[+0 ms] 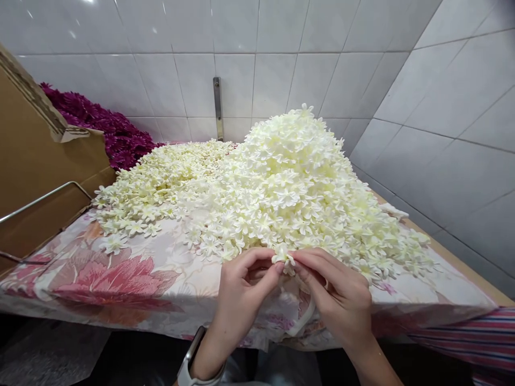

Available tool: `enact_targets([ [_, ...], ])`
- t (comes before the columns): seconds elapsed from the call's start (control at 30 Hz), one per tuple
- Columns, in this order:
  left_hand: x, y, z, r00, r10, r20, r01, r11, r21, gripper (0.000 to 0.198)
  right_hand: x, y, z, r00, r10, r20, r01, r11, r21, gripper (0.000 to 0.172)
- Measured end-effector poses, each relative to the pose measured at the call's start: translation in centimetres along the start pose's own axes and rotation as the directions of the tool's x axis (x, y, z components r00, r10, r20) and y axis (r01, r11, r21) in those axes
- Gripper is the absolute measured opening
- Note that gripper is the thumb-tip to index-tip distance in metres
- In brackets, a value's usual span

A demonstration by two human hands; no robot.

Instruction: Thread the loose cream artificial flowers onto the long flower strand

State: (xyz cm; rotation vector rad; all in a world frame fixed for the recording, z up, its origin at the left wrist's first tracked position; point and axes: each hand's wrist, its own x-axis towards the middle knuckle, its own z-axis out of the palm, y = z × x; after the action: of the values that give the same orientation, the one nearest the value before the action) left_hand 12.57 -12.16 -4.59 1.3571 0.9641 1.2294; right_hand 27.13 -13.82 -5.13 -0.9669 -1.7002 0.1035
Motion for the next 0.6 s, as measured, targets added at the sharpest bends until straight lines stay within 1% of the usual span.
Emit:
enact_targets([
  [0.17, -0.12, -0.26, 0.35, 0.996, 0.047, -0.080, -0.045, 0.998, 0.032, 0.009, 0.04, -0.03, 0.31, 1.000, 0.012, 0.023, -0.012, 1.000, -0.017, 0.017],
  [0.27, -0.10, -0.26, 0.33, 0.995, 0.064, -0.075, -0.061, 0.997, 0.050, 0.008, -0.03, 0.13, 0.21, 0.997, 0.061, 0.040, -0.062, 0.998, 0.014, 0.018],
  [0.3, -0.09, -0.25, 0.30, 0.995, 0.066, -0.069, -0.062, 0.996, 0.058, 0.008, -0.03, 0.14, 0.18, 0.997, 0.067, 0.041, -0.068, 0.998, 0.016, 0.016],
  [0.37, -0.09, -0.20, 0.24, 0.996, 0.064, -0.067, -0.059, 0.995, 0.075, 0.007, -0.03, 0.10, 0.16, 0.998, 0.048, 0.043, -0.048, 0.999, 0.001, 0.019],
  [0.43, -0.09, -0.14, 0.24, 0.996, 0.059, -0.072, -0.053, 0.995, 0.081, 0.007, -0.08, 0.01, 0.22, 1.000, 0.004, 0.023, -0.003, 1.000, -0.028, 0.024],
  [0.5, -0.10, -0.09, 0.34, 0.996, 0.045, -0.073, -0.040, 0.997, 0.067, 0.006, -0.23, -0.03, 0.33, 1.000, -0.025, -0.020, 0.023, 0.998, -0.062, 0.024],
  [0.6, -0.16, 0.02, 0.67, 0.992, 0.007, -0.127, -0.006, 1.000, 0.010, 0.007, -0.49, 0.04, 0.52, 0.994, -0.025, -0.108, 0.013, 0.994, -0.110, 0.020],
])
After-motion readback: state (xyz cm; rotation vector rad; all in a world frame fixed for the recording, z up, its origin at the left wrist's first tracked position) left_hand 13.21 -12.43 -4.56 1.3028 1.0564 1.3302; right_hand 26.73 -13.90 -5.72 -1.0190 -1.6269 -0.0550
